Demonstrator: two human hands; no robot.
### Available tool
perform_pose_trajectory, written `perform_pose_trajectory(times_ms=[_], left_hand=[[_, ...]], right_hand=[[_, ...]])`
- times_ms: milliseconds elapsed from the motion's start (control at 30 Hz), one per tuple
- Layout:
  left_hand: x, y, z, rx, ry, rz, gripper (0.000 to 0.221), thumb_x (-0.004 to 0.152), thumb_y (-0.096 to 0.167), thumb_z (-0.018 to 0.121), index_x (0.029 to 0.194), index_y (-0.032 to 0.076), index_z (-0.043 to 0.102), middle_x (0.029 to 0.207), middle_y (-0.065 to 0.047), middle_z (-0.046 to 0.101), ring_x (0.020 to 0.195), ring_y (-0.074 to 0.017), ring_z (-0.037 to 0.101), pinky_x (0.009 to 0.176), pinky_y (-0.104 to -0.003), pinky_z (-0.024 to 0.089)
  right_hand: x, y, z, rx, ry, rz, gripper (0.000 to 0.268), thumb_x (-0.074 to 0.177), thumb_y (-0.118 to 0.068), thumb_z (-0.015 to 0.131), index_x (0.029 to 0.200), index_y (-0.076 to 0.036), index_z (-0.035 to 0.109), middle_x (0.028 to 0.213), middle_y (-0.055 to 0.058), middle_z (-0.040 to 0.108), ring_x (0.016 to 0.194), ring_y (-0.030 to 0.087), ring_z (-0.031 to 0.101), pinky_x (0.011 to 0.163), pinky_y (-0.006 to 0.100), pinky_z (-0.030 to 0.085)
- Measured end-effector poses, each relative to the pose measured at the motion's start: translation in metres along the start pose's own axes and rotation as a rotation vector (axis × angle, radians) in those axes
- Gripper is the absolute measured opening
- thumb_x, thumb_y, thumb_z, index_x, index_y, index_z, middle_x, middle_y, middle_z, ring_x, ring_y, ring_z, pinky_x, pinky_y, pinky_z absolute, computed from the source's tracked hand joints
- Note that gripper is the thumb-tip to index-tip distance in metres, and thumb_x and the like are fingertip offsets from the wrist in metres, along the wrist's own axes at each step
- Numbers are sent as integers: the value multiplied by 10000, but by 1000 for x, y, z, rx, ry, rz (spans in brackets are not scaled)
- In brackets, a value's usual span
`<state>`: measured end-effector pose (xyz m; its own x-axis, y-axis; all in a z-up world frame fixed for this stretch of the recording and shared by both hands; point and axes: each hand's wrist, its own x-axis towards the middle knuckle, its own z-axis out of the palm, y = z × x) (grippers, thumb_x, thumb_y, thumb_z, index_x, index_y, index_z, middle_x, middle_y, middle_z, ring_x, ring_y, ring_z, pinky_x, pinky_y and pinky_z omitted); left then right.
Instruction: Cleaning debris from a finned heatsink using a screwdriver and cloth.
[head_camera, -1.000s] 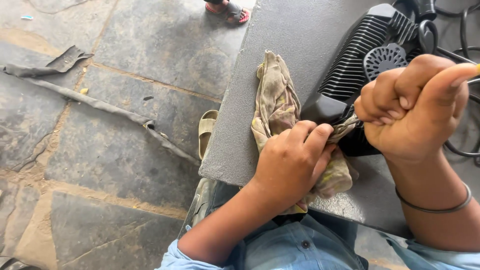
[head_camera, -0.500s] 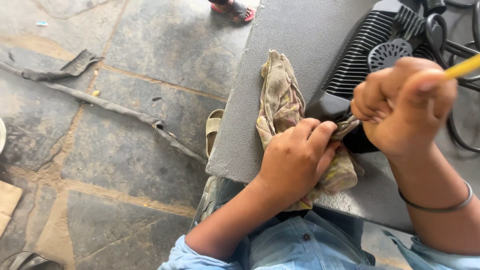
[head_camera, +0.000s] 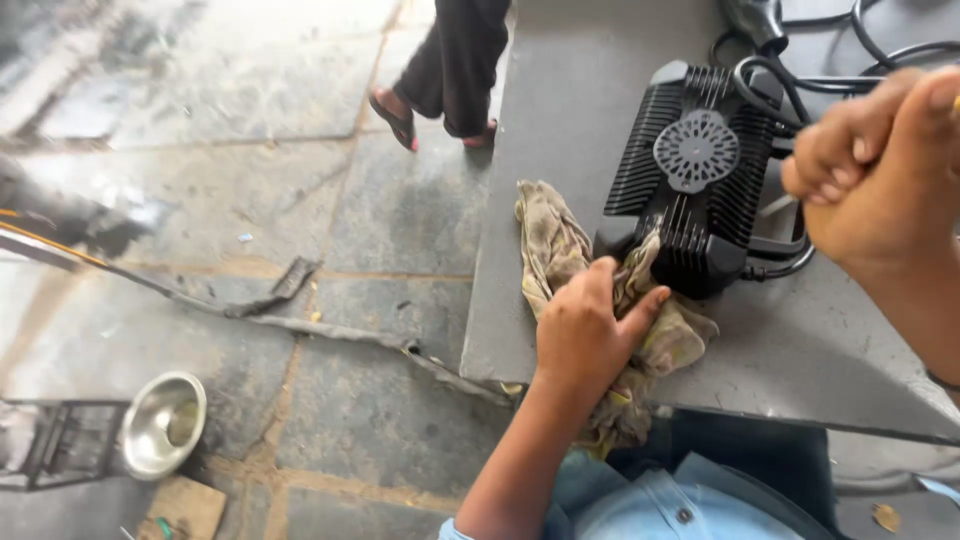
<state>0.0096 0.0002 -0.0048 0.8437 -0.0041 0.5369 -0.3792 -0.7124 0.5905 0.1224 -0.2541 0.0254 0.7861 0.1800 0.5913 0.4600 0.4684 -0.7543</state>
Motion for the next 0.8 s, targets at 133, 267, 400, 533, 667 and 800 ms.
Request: perform_pose_trajectory(times_ms=[133,267,400,533,667,800], left_hand=[[-1,3,8,10,-76,-67,377,945,342,722,1113,17,630,884,-149,699,819,-339,695,733,-444,544],[-2,7,6,-5,-27,-67,217,946,223,701,1059,44,656,896,-130,704,827,-333,695,746,-444,539],[0,7,3,-37,31,-31,202,940,193,698,1069,46,651,938,-128,701,863,-333,696,772,-438,544],[2,6,7,-93,67,-63,227,930,209,719,1078,51,653,954,-129,694,880,-329,699,789,-431,549],[5,2,10,-147,90,-58,316,913,228,745,1149,52,631,1032,-153,698,934,-339,708,814,-420,557],[15,7,13,-90,101,7,449,873,265,788,1208,46,583,1071,-171,698,957,-355,706,809,-420,557]], right_hand=[[-25,-14,-7,-147,122,42,555,1198,-471,505,806,-82,446,594,12,424,481,78,399,477,244,334],[-37,-30,-1,-237,168,363,377,1153,-333,543,883,-70,535,617,7,450,470,75,393,442,231,339],[-63,-19,-22,-200,158,690,300,1127,-266,527,933,-43,579,654,10,469,500,88,408,426,235,340],[-75,-10,-24,-389,45,729,299,1091,-238,522,941,-5,632,658,17,511,559,87,454,480,226,365],[-91,-1,-15,-476,49,631,296,1068,-250,531,951,-9,655,669,4,552,593,71,500,531,215,414],[-100,4,-9,-600,12,565,297,1037,-267,549,928,-19,671,630,-7,561,561,71,522,505,229,438]])
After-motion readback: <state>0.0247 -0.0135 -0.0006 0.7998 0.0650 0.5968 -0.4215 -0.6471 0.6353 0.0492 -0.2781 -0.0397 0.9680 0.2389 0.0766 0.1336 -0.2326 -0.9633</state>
